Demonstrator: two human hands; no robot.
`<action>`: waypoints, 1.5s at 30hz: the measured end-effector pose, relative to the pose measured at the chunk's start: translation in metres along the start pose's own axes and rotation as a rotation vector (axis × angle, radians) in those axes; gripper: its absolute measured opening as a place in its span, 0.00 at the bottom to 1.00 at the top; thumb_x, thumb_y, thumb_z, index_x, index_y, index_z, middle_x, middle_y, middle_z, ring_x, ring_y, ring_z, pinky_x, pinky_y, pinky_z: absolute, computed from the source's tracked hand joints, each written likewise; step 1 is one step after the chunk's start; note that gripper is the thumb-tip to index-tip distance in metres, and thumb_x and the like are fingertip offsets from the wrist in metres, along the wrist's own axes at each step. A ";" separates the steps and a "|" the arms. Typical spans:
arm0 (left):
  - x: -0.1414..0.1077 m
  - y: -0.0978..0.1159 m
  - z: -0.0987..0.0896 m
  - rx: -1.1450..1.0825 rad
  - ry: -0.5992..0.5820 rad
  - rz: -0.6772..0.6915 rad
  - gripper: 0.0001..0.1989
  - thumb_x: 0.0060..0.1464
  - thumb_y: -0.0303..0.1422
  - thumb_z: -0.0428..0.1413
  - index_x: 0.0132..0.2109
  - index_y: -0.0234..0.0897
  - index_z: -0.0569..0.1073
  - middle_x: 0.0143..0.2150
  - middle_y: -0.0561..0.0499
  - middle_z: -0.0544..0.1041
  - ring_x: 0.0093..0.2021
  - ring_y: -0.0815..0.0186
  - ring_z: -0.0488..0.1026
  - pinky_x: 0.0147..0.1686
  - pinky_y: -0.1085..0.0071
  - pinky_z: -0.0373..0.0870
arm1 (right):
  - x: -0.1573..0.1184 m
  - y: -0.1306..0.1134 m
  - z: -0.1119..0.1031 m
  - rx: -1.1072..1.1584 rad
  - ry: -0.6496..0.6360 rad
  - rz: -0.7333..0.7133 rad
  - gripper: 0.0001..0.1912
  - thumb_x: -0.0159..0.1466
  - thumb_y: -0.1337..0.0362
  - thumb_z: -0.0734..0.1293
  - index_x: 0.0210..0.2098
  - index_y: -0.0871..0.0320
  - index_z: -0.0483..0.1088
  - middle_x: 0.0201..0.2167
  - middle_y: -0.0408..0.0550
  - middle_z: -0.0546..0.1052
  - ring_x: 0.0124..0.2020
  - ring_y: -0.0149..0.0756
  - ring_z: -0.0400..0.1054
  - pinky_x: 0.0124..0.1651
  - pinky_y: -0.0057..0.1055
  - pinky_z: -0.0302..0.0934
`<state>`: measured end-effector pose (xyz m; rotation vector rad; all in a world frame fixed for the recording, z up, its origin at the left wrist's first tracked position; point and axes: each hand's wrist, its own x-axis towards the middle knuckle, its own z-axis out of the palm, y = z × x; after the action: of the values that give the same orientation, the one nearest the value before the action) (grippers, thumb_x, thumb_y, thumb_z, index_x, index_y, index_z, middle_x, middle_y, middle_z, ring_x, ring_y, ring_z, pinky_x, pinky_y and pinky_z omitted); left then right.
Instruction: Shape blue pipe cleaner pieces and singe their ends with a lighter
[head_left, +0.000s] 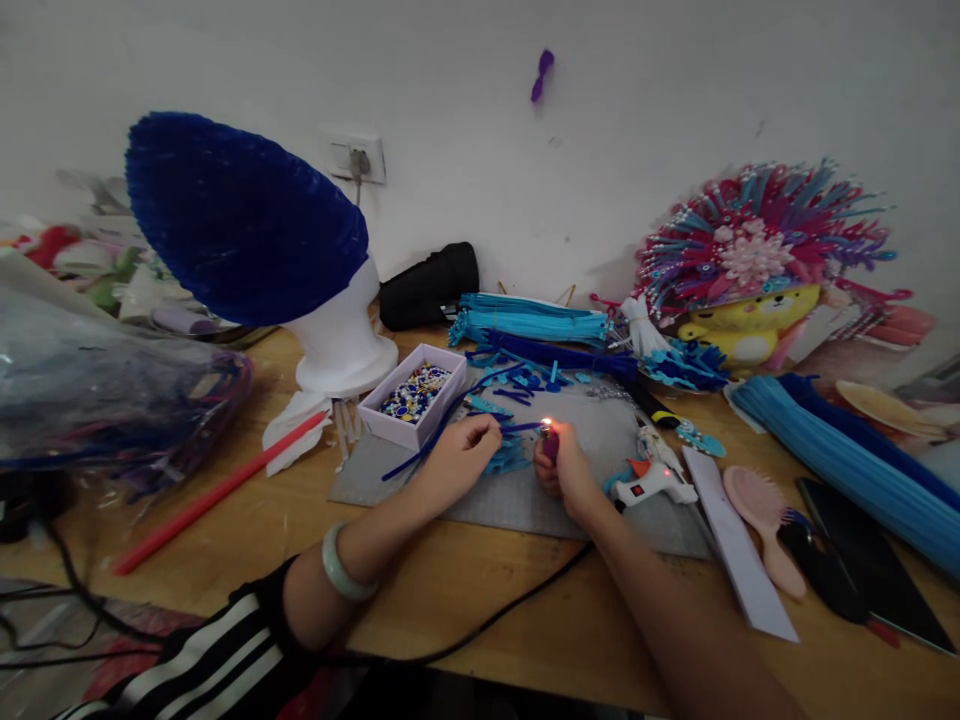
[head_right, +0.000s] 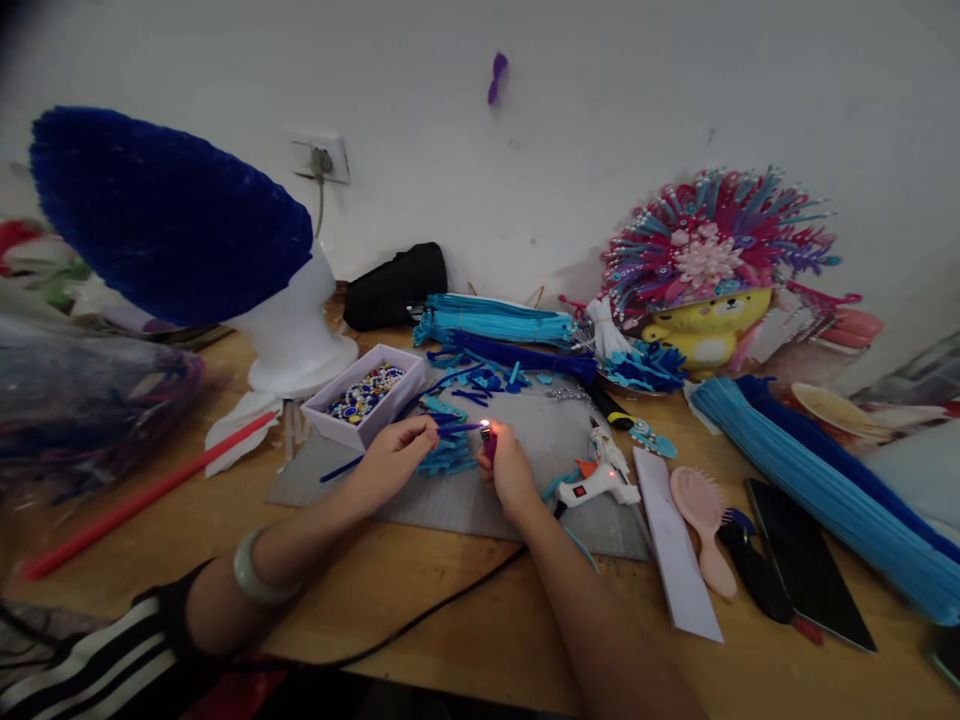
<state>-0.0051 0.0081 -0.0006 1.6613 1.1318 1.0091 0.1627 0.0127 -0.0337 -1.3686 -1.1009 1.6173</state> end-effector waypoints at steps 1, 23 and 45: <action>0.000 0.000 0.000 0.001 -0.002 0.000 0.11 0.50 0.38 0.46 0.23 0.40 0.60 0.23 0.57 0.58 0.27 0.68 0.57 0.27 0.72 0.55 | -0.001 -0.002 0.001 0.032 0.014 0.053 0.36 0.63 0.33 0.49 0.12 0.53 0.49 0.11 0.39 0.46 0.13 0.26 0.36 0.16 0.27 0.33; 0.000 -0.005 0.004 -0.011 -0.056 0.025 0.13 0.52 0.41 0.53 0.26 0.38 0.67 0.24 0.56 0.67 0.27 0.68 0.63 0.28 0.73 0.61 | -0.018 -0.003 0.020 0.229 0.110 -0.274 0.21 0.45 0.49 0.76 0.20 0.55 0.64 0.16 0.37 0.64 0.20 0.27 0.52 0.25 0.29 0.45; 0.005 -0.008 -0.015 0.403 0.018 0.358 0.04 0.52 0.25 0.58 0.32 0.38 0.74 0.36 0.50 0.75 0.42 0.60 0.73 0.47 0.63 0.70 | -0.019 -0.010 0.008 -0.220 0.111 -0.225 0.11 0.47 0.55 0.73 0.23 0.56 0.74 0.19 0.40 0.64 0.25 0.33 0.56 0.30 0.30 0.49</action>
<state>-0.0201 0.0182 -0.0031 2.2406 1.1246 1.0632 0.1580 -0.0023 -0.0171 -1.3991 -1.3444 1.2747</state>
